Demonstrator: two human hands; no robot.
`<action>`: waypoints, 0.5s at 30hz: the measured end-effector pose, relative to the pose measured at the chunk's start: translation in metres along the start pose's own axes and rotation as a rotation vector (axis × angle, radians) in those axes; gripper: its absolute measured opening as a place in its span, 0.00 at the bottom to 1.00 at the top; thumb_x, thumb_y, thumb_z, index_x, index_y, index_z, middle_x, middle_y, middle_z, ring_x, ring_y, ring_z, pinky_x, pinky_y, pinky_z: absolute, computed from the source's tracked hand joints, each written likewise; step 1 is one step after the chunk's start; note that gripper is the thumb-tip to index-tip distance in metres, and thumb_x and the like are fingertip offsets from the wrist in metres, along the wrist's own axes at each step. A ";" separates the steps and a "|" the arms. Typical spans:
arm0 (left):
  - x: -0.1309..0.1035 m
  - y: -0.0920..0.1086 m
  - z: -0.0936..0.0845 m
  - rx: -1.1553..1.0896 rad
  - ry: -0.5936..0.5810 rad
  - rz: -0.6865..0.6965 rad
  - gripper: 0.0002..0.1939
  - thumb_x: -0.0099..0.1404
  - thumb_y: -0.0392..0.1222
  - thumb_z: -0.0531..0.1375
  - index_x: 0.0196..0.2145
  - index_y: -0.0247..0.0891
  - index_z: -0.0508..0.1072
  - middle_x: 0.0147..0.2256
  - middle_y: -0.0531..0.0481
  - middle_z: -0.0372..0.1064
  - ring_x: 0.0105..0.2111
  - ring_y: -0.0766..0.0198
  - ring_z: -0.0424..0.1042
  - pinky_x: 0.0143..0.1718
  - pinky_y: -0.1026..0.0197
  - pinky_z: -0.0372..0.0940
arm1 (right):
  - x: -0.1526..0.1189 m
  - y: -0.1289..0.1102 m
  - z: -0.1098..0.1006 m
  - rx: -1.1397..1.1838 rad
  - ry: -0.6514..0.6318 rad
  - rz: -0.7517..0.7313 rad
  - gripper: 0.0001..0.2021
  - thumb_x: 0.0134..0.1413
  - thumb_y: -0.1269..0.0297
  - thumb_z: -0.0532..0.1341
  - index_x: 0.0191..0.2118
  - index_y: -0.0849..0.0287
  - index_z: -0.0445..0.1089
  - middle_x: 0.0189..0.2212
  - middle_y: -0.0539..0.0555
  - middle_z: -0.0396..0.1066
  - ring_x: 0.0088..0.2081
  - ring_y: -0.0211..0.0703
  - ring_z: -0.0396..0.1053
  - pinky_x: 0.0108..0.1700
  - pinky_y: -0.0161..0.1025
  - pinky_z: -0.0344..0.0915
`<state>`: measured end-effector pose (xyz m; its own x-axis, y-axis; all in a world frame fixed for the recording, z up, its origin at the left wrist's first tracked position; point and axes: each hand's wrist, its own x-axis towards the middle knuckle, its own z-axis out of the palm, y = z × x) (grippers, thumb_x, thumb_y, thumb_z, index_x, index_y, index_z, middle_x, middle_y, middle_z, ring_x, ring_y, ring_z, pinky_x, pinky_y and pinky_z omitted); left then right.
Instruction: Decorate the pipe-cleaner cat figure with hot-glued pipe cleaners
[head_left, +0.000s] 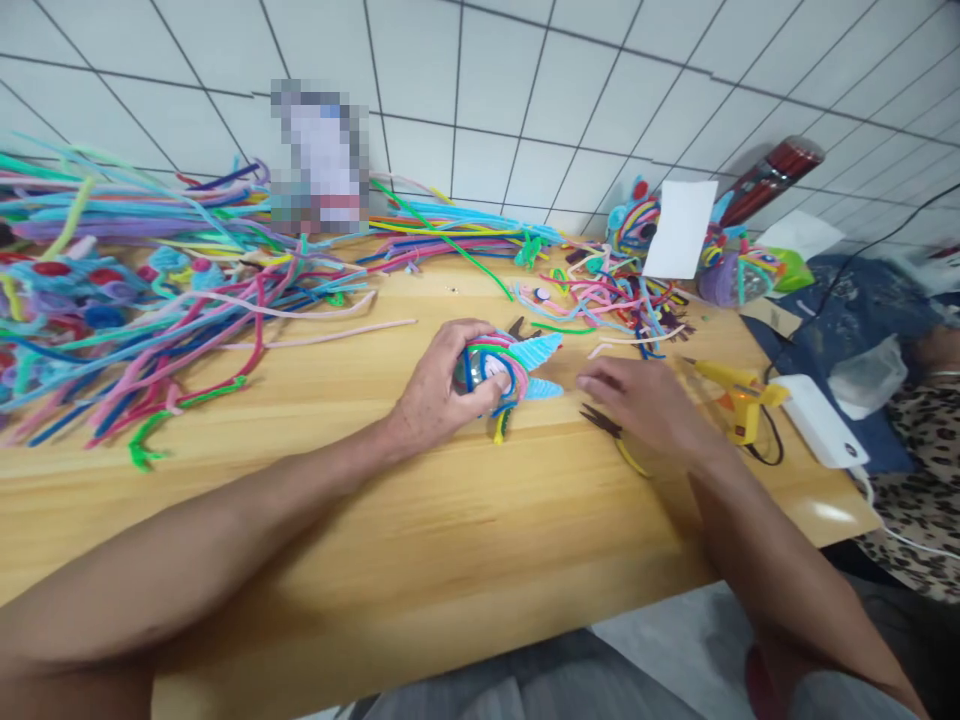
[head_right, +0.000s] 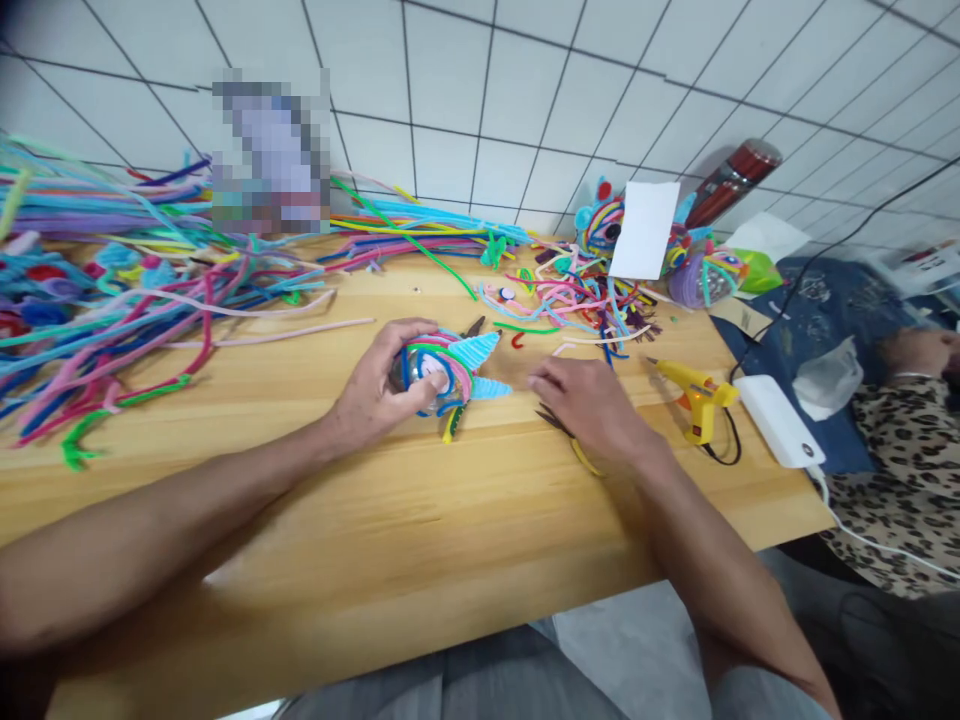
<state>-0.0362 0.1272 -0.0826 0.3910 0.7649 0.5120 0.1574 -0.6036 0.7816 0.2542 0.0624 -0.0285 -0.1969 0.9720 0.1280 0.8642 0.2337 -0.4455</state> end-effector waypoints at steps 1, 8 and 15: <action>0.000 0.000 0.001 -0.003 0.004 0.008 0.23 0.69 0.48 0.66 0.58 0.40 0.71 0.56 0.40 0.74 0.57 0.49 0.75 0.60 0.47 0.72 | -0.001 0.007 -0.014 0.079 0.046 0.035 0.10 0.67 0.60 0.67 0.32 0.53 0.78 0.26 0.52 0.78 0.26 0.43 0.72 0.30 0.41 0.61; 0.002 -0.001 0.003 0.011 0.030 0.026 0.21 0.69 0.48 0.65 0.56 0.41 0.71 0.55 0.41 0.76 0.56 0.50 0.76 0.60 0.46 0.72 | -0.005 -0.006 -0.069 0.516 1.027 -0.002 0.09 0.56 0.60 0.74 0.28 0.54 0.78 0.24 0.51 0.70 0.22 0.40 0.63 0.26 0.42 0.59; 0.001 -0.003 0.005 0.020 0.059 0.097 0.19 0.69 0.46 0.65 0.56 0.41 0.71 0.53 0.43 0.77 0.55 0.52 0.76 0.58 0.48 0.72 | -0.013 -0.072 0.001 0.045 0.512 -0.281 0.09 0.65 0.64 0.71 0.50 0.50 0.80 0.31 0.49 0.79 0.29 0.43 0.75 0.34 0.42 0.69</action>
<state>-0.0314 0.1288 -0.0862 0.3515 0.7139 0.6056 0.1395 -0.6797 0.7202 0.1942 0.0332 0.0006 -0.1574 0.7403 0.6535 0.7882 0.4929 -0.3685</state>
